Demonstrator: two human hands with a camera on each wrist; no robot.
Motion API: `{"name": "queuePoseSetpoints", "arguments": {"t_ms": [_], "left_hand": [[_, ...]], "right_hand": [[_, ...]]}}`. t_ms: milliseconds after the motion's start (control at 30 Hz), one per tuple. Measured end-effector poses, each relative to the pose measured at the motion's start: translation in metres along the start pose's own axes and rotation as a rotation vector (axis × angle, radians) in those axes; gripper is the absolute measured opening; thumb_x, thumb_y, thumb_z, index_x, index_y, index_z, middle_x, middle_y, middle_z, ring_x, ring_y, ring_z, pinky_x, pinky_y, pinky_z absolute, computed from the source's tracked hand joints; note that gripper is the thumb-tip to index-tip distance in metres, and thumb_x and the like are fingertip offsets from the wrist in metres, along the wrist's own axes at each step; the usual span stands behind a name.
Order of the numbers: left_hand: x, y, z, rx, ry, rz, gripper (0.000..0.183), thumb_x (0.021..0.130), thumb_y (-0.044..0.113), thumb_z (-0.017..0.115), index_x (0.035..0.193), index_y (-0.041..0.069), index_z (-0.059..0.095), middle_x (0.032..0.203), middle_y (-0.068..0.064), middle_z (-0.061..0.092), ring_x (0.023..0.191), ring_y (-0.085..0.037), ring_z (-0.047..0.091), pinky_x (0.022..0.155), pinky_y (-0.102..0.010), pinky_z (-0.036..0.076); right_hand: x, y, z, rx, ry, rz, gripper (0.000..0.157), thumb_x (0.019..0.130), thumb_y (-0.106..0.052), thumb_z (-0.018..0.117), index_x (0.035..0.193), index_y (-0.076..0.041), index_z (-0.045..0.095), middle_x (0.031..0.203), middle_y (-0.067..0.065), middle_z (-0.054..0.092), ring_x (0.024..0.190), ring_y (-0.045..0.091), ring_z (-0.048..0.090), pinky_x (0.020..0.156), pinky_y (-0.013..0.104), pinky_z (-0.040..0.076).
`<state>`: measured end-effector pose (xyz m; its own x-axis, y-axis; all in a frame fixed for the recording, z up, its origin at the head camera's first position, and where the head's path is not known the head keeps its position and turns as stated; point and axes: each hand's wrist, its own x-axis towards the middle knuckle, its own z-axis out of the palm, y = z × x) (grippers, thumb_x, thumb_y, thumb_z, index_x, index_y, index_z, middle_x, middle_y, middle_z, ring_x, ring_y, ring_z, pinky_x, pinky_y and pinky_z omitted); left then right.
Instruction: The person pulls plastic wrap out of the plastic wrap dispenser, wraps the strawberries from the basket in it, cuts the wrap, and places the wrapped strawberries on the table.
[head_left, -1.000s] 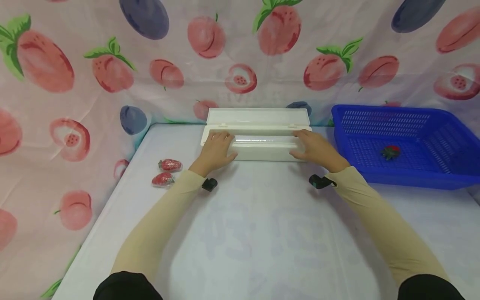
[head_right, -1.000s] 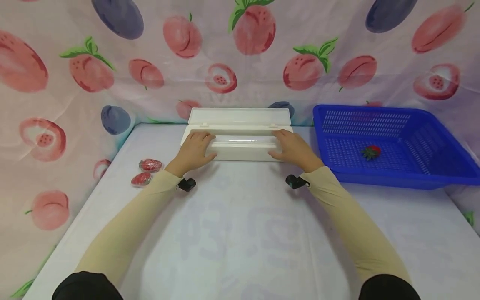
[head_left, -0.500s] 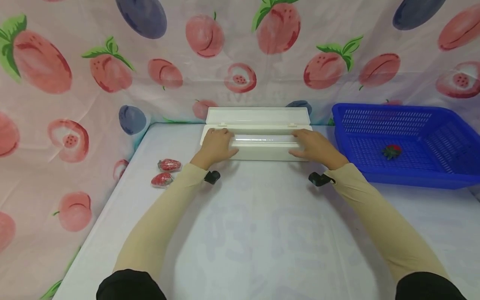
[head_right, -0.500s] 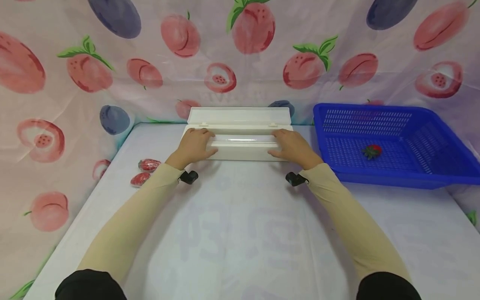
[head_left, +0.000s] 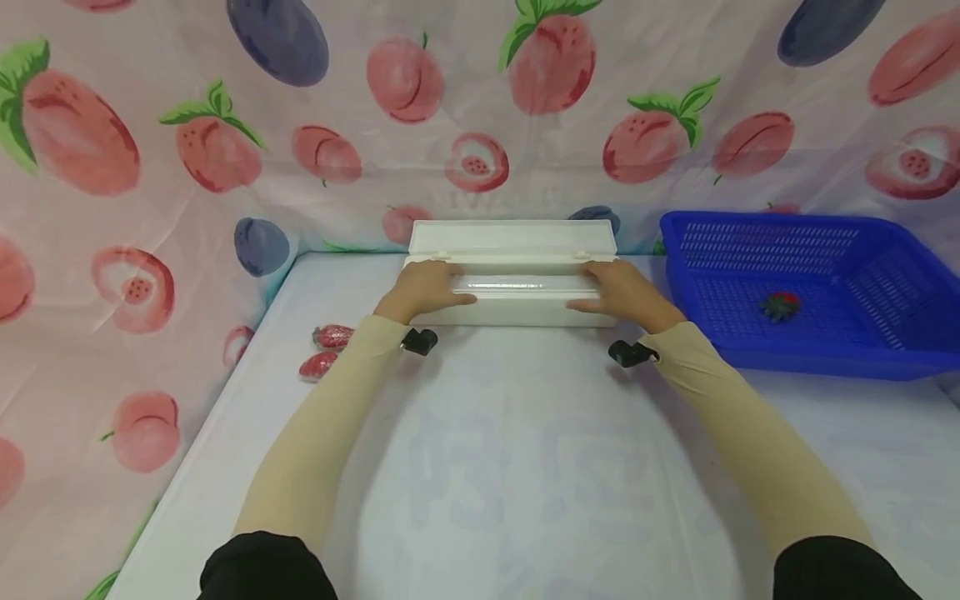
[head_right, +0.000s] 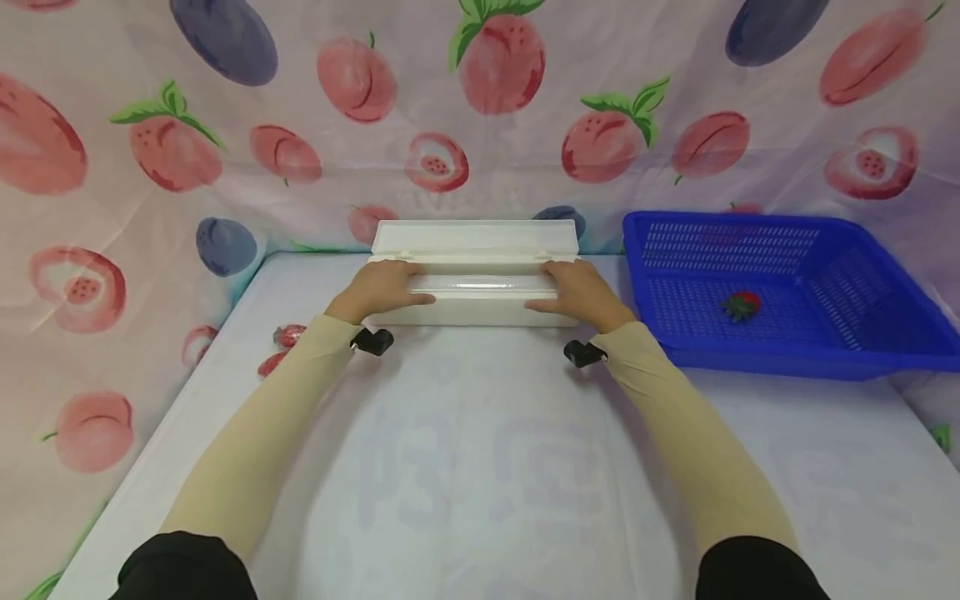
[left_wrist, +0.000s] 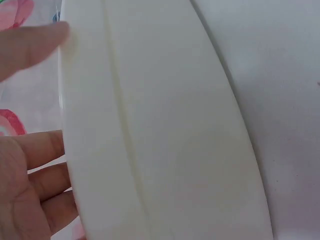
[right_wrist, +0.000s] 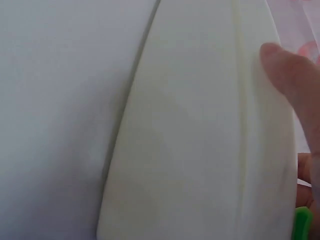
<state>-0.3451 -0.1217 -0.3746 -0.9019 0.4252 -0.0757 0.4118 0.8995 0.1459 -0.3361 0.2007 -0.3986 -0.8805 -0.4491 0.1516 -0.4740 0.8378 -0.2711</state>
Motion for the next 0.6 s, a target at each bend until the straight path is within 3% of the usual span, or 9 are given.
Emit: {"name": "queuePoseSetpoints", "arguments": {"t_ms": [133,400,600], "left_hand": [[0.0,-0.007,0.001,-0.093,0.007,-0.014,0.062,0.086,0.056,0.054,0.13,0.012,0.057,0.131,-0.008,0.059,0.122,-0.027,0.053,0.103,-0.044,0.04],[0.001,-0.022,0.017,-0.221,0.169,-0.035,0.045,0.09,0.046,0.056,0.119,0.013,0.064,0.119,-0.006,0.066,0.11,-0.024,0.061,0.096,-0.041,0.045],[0.006,-0.01,0.014,-0.169,0.253,-0.006,0.038,0.087,0.04,0.063,0.111,0.011,0.068,0.111,-0.005,0.069,0.102,-0.024,0.064,0.088,-0.04,0.049]], "right_hand": [[0.004,0.0,-0.001,0.053,-0.031,0.04,0.061,0.082,-0.042,0.069,0.121,0.003,0.056,0.116,0.022,0.064,0.107,0.036,0.06,0.096,0.048,0.045],[0.01,-0.001,-0.003,0.132,-0.074,0.12,0.049,0.089,-0.038,0.062,0.118,0.002,0.056,0.121,0.022,0.062,0.114,0.036,0.057,0.099,0.048,0.043],[0.016,-0.005,-0.008,0.134,-0.07,0.129,0.041,0.088,-0.032,0.064,0.109,0.002,0.06,0.113,0.023,0.065,0.106,0.036,0.061,0.093,0.048,0.047]]}}
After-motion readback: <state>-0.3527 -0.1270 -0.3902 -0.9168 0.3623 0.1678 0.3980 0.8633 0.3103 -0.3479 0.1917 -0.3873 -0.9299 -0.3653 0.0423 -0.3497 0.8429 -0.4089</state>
